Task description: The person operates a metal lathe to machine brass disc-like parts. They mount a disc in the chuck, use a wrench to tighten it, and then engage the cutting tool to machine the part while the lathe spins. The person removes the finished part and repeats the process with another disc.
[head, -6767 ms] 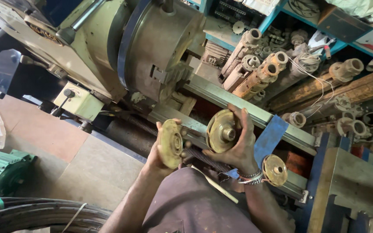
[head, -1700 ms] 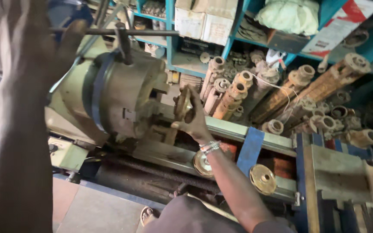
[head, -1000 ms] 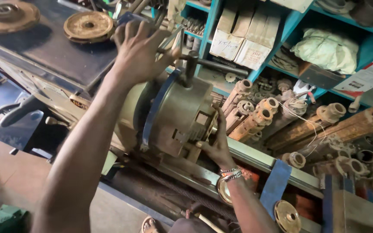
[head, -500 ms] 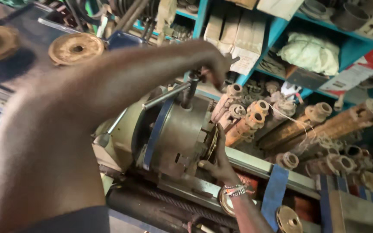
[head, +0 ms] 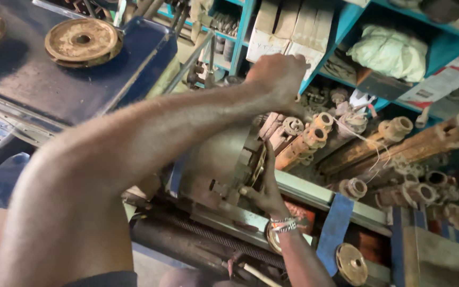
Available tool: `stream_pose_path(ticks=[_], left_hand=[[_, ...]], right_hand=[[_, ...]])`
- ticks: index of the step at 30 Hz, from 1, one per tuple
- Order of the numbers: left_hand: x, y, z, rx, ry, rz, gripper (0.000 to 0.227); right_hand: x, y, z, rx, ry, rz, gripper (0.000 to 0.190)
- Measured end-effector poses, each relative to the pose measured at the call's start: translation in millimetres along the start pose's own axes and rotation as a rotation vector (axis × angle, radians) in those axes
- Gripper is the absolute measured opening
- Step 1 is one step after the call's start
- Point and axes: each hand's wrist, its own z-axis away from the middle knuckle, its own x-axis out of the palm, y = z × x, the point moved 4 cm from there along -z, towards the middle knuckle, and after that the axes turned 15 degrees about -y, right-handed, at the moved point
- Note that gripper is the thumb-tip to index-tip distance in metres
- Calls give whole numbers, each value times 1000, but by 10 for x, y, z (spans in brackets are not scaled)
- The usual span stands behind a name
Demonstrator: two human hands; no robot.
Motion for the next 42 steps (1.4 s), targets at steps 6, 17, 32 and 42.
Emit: stream_pose_path(ticks=[6, 17, 32, 42], left_hand=[[128, -6, -149, -171, 69, 26, 68], [-20, 132, 72, -88, 0, 60, 45], [43, 39, -16, 39, -133, 84, 44], [11, -397, 623, 34, 49, -380, 57]], right_hand=[[-4, 45, 107, -24, -4, 87, 132], [-37, -95, 8, -18, 22, 122, 131], [-13, 52, 17, 120, 39, -127, 132], [-780, -828, -98, -191, 351, 927, 79]])
